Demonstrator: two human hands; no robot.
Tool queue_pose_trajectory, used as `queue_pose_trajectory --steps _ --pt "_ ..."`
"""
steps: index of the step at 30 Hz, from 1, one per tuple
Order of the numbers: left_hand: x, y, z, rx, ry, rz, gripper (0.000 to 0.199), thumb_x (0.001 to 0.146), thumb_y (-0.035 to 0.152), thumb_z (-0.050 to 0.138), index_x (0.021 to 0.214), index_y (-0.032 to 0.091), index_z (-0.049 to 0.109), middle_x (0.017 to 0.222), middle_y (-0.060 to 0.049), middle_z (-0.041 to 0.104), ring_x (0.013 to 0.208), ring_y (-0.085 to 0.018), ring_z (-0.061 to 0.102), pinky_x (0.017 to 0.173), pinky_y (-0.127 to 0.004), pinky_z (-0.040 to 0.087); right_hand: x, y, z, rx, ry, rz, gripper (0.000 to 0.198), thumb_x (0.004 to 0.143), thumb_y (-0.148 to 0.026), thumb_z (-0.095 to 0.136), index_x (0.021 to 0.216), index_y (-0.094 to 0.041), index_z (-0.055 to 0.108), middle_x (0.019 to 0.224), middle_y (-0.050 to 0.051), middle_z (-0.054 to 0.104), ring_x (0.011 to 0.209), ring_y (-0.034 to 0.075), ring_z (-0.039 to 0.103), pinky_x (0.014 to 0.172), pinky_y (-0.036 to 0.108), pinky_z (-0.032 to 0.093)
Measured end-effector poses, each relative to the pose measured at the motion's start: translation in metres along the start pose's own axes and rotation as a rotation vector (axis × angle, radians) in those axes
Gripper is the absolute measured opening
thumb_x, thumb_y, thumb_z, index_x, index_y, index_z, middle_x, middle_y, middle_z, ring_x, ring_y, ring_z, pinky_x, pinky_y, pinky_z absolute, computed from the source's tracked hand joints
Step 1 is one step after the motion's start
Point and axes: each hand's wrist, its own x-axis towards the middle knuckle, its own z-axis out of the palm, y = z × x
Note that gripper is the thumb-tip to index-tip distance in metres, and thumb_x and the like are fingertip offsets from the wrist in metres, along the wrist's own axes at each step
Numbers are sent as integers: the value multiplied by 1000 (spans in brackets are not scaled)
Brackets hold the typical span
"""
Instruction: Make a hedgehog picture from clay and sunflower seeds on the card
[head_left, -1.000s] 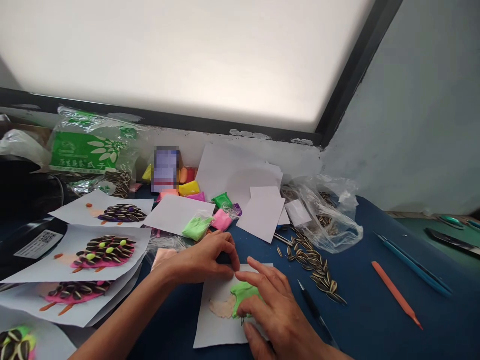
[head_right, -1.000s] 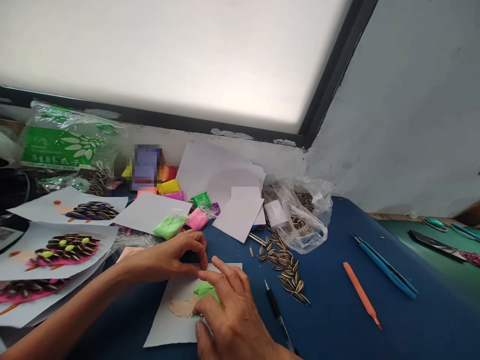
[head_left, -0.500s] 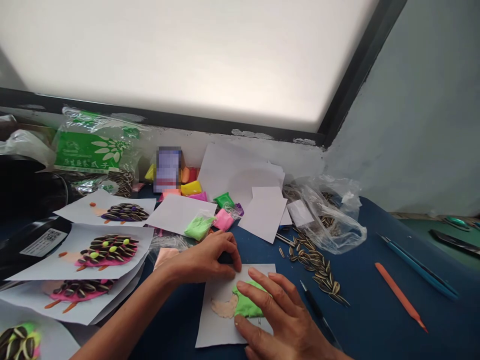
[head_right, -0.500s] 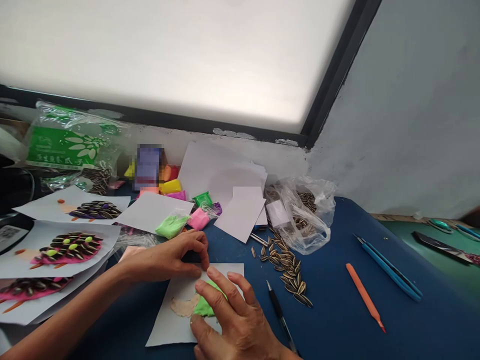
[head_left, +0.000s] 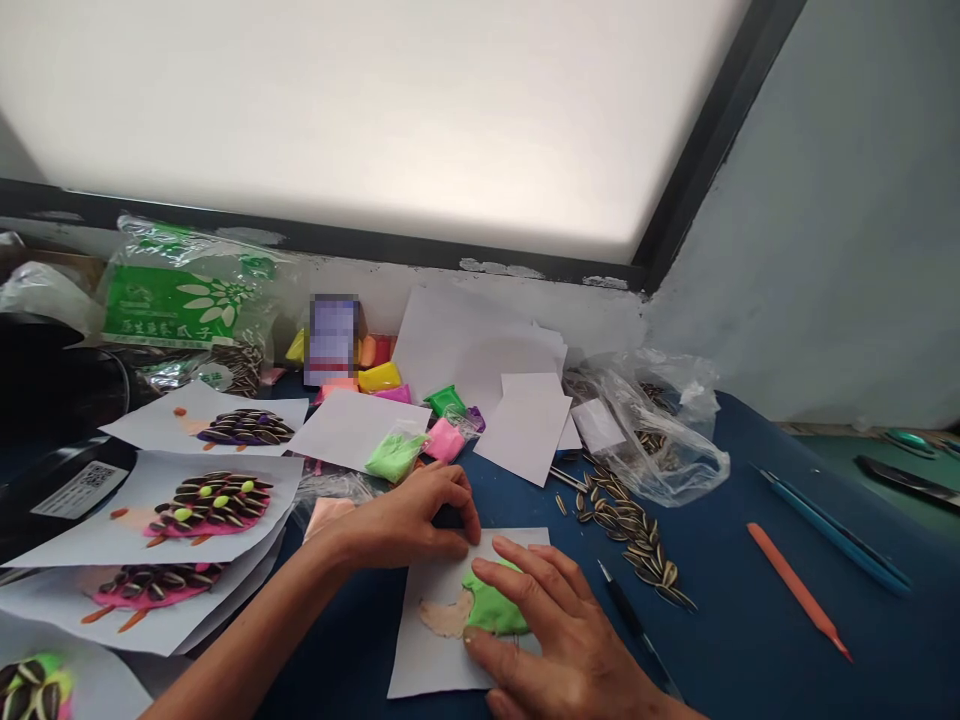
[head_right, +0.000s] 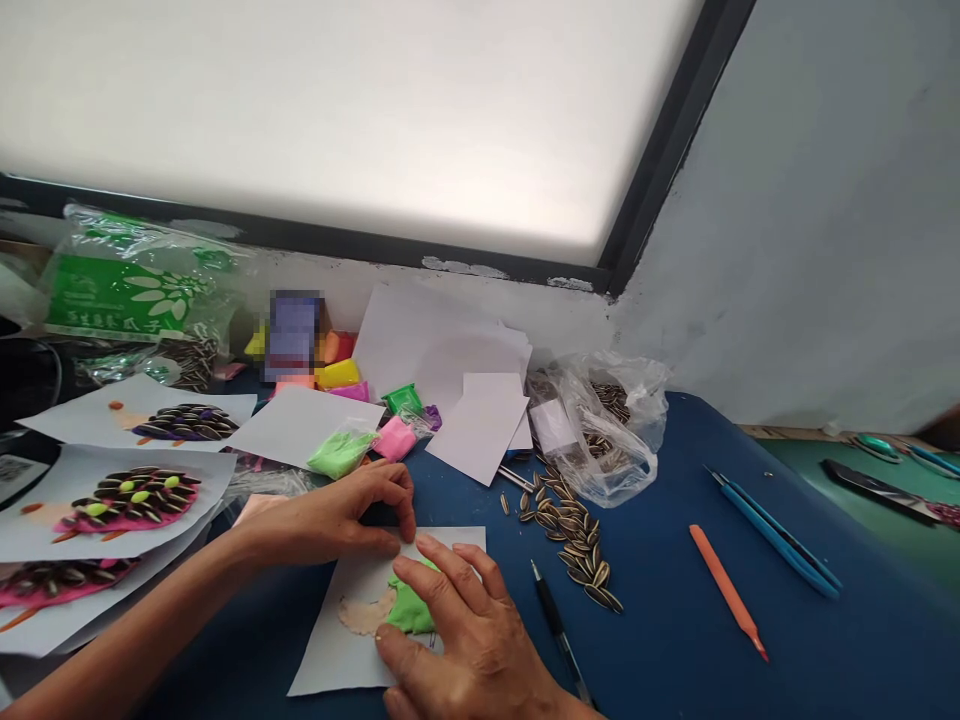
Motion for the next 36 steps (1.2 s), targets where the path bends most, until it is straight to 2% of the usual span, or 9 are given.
queue_pose_trajectory --steps 10,15,22,26,31,36 --pt "1 -4 1 -11 6 9 13 76 22 63 84 23 72 95 0 55 99 -19 50 93 -31 35 3 0 -3 -60 -6 26 19 91 -31 52 100 -22 67 125 14 62 127 28 48 100 42 39" --pt "1 -4 2 -10 9 7 13 75 21 63 85 23 72 95 0 54 98 -19 50 93 -31 35 7 7 -6 18 -42 125 21 93 -26 48 105 -22 65 135 15 54 135 29 38 104 47 36" --pt "1 -6 3 -10 20 21 10 77 23 62 85 22 68 95 0 54 97 -18 49 90 -30 37 10 15 -9 58 -216 32 26 92 -25 50 116 -21 61 144 18 45 141 31 29 107 52 34" --pt "0 -5 2 -14 21 24 9 77 22 63 85 22 67 95 0 54 97 -18 49 91 -30 36 7 16 -5 49 -207 24 25 94 -24 47 113 -20 61 143 20 45 142 31 26 107 53 34" --pt "-1 -2 1 -13 9 8 11 77 21 63 85 22 69 94 0 54 98 -19 50 93 -32 35 4 16 -2 61 -174 36 24 94 -25 47 113 -20 62 141 19 48 140 32 31 105 52 36" --pt "0 1 0 -5 -6 -11 12 76 23 62 85 23 70 97 -1 54 101 -20 49 97 -33 35 4 14 -9 82 -133 132 26 96 -24 46 115 -19 62 137 18 52 134 32 41 102 52 41"
